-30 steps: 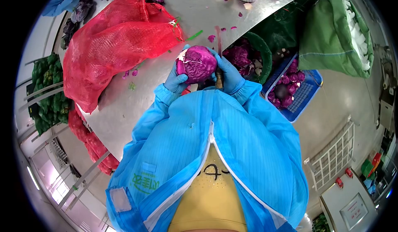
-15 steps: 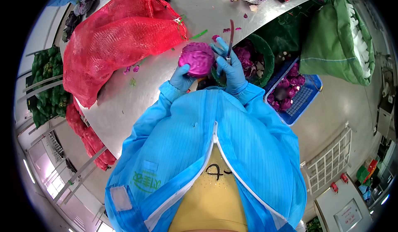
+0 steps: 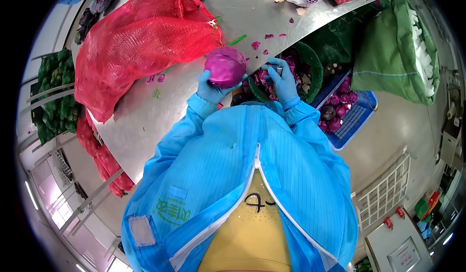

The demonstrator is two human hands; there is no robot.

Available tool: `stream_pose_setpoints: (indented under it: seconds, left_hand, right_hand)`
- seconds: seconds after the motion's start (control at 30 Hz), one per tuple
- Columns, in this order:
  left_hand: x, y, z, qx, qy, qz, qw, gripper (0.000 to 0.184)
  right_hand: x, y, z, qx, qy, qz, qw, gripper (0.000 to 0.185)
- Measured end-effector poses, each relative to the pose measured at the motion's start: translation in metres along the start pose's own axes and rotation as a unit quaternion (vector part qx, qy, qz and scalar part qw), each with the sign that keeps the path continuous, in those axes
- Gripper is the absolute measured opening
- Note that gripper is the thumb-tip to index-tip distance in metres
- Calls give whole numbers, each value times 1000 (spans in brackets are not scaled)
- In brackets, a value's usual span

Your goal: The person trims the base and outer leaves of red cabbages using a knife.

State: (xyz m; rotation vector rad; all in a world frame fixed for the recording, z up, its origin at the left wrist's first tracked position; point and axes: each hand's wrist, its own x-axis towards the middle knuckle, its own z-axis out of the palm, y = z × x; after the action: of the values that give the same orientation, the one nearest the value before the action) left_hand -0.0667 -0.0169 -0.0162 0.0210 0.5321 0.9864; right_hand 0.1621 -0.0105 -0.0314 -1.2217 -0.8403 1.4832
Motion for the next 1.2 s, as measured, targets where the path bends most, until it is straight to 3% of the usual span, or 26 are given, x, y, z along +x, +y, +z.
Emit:
stream_pose_setpoints:
  seconds: [0.03,0.07,0.1,0.13,0.2,0.23,0.33,0.37,0.4,0.47,0.7,0.87,1.2]
  left_hand:
    - [4,0,-2,-1,-1,2,1000,106]
    - [11,0,-5,203,33,109,973,108]
    - [16,0,-6,395,69,210,892,111]
    - [17,0,-8,392,70,212,893,111]
    - [16,0,-11,650,107,291,694,115]
    - [16,-1,-11,691,113,287,654,117]
    - [20,-10,-15,713,125,295,624,120]
    - [21,-12,-17,729,128,299,603,123]
    - [21,-13,-14,728,128,299,604,123]
    - [19,-13,-7,746,137,266,595,125]
    - [20,-14,-11,742,160,238,606,127]
    - [20,-12,-11,784,168,206,561,124]
    - [21,-10,18,802,186,164,543,122]
  right_hand:
    - [0,2,-2,-64,-36,17,997,39]
    - [1,4,-4,-130,-72,34,988,44]
    - [-1,5,-4,-160,-99,43,981,50]
    - [0,6,-2,-164,-102,43,980,50]
    - [0,9,7,-312,-83,-35,946,53]
    - [1,9,12,-324,-91,-64,940,58]
    - [6,-7,21,-375,-176,-47,909,61]
    - [11,3,21,-437,-169,-111,877,61]
    - [11,0,21,-438,-170,-110,876,61]
    - [13,-8,23,-531,-201,-82,819,58]
    - [15,-17,22,-565,-209,-78,794,55]
    - [17,-28,28,-611,-225,-38,758,56]
    - [26,-30,28,-629,-224,-31,744,54]
